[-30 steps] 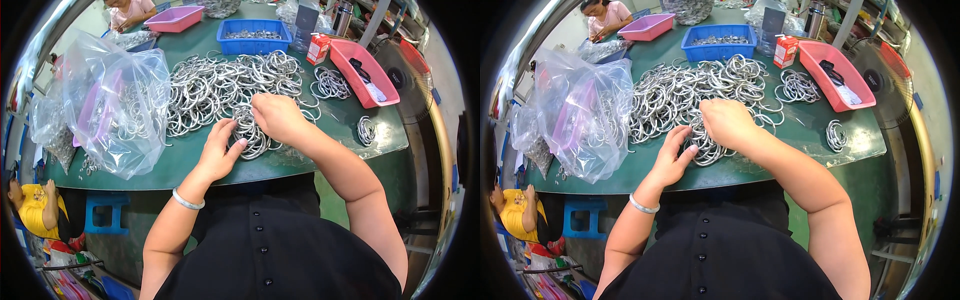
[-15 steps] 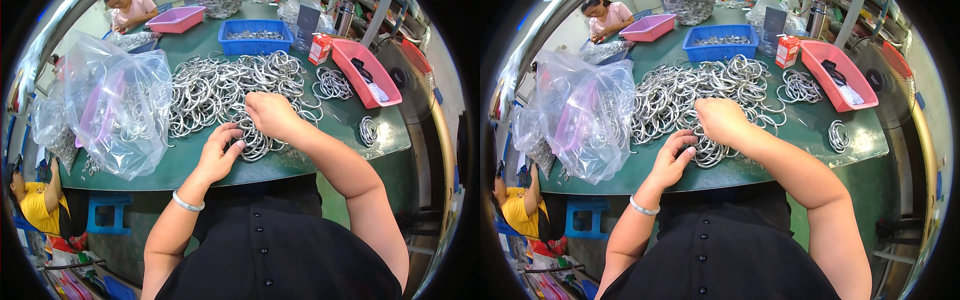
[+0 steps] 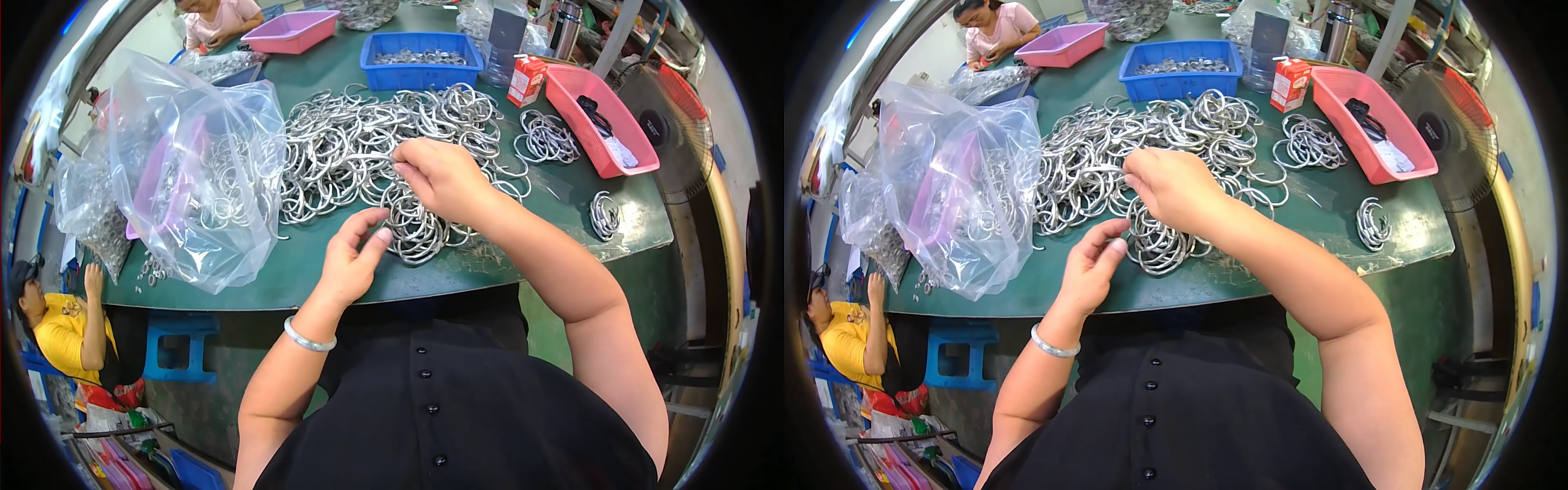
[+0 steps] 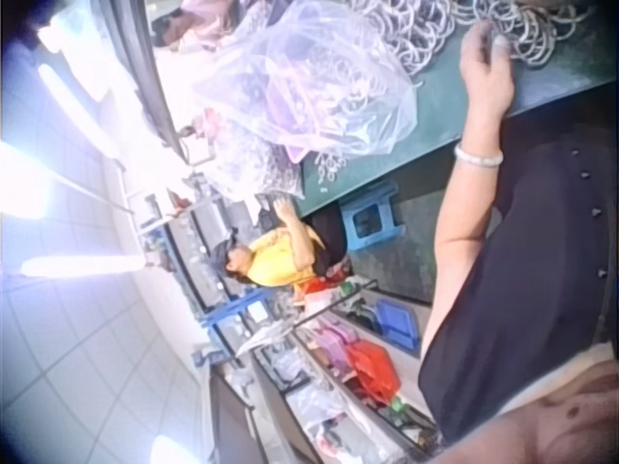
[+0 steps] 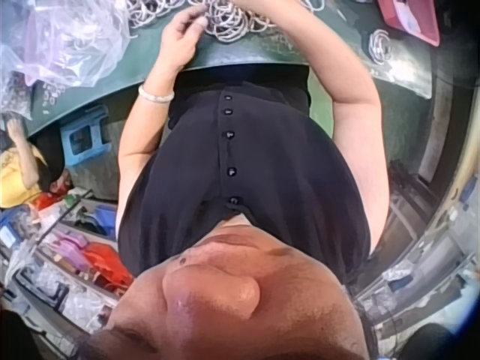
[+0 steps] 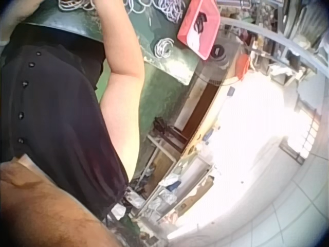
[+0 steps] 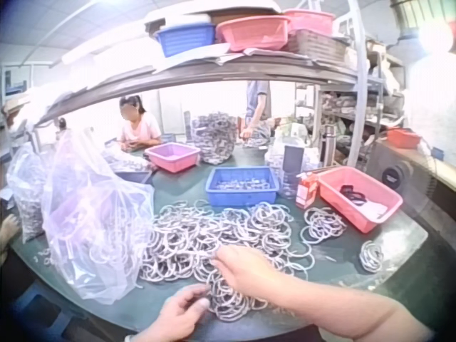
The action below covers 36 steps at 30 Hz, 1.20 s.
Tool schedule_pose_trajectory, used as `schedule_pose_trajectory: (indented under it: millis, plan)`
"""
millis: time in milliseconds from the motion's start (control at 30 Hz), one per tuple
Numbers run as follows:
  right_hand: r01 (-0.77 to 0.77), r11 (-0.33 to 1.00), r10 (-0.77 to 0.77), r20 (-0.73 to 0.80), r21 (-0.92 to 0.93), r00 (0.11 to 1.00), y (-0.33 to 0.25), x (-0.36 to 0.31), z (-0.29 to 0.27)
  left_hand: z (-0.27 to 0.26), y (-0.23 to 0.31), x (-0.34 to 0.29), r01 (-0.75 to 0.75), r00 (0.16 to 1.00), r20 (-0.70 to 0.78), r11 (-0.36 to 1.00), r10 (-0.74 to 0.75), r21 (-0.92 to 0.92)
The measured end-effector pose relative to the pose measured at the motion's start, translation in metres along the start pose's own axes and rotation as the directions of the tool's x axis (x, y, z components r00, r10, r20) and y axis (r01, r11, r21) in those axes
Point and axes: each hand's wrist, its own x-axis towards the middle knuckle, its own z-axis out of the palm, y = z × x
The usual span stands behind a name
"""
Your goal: The person sorts metal rings by hand, selecting them from a large pile on a table and placing them into a plastic bag.
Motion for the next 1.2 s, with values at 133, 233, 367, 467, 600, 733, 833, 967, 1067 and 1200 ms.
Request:
schedule_pose_trajectory:
  millis: [133, 233, 367, 467, 600, 733, 833, 967, 1067, 1200]
  plan:
    - [0.290, 0.955, -0.295, -0.099, -0.067, 0.950, -0.006, -0.017, -0.011, -0.008, 0.023, -0.006, 0.184, 0.969, -0.016, 0.767, -0.245, -0.615]
    - [0.422, 0.891, -0.435, -0.045, -0.168, 0.899, -0.014, -0.027, -0.014, -0.014, 0.037, -0.013, 0.207, 0.958, 0.001, 0.688, -0.287, -0.696]
    - [0.400, 0.914, -0.404, -0.075, -0.073, 0.911, -0.022, -0.039, -0.009, -0.014, 0.042, -0.022, 0.267, 0.924, -0.013, 0.669, -0.382, -0.694]
    - [0.316, 0.947, -0.310, -0.106, 0.050, 0.945, -0.025, -0.048, -0.004, -0.013, 0.038, -0.026, 0.285, 0.919, 0.009, 0.650, -0.394, -0.705]
    - [0.256, 0.954, -0.237, -0.133, 0.158, 0.962, -0.025, -0.047, -0.001, -0.014, 0.035, -0.024, 0.247, 0.935, -0.042, 0.730, -0.353, -0.637]
    - [0.252, 0.953, -0.232, -0.127, 0.171, 0.964, -0.025, -0.049, 0.000, -0.013, 0.035, -0.026, 0.167, 0.960, -0.104, 0.827, -0.262, -0.537]
    - [0.236, 0.954, -0.217, -0.115, 0.185, 0.969, -0.025, -0.050, 0.001, -0.013, 0.035, -0.028, 0.147, 0.964, -0.118, 0.848, -0.238, -0.510]
    - [0.175, 0.969, -0.165, -0.073, 0.175, 0.984, -0.020, -0.046, 0.001, -0.017, 0.032, -0.025, 0.133, 0.965, -0.131, 0.855, -0.228, -0.502]
    - [0.099, 0.991, -0.097, -0.031, 0.087, 0.995, -0.008, -0.038, 0.000, -0.020, 0.032, -0.024, 0.147, 0.960, -0.137, 0.856, -0.245, -0.496]
    - [0.036, 0.994, -0.032, 0.039, -0.103, 0.999, 0.013, -0.025, 0.001, -0.018, 0.030, -0.029, 0.178, 0.949, -0.136, 0.843, -0.283, -0.508]
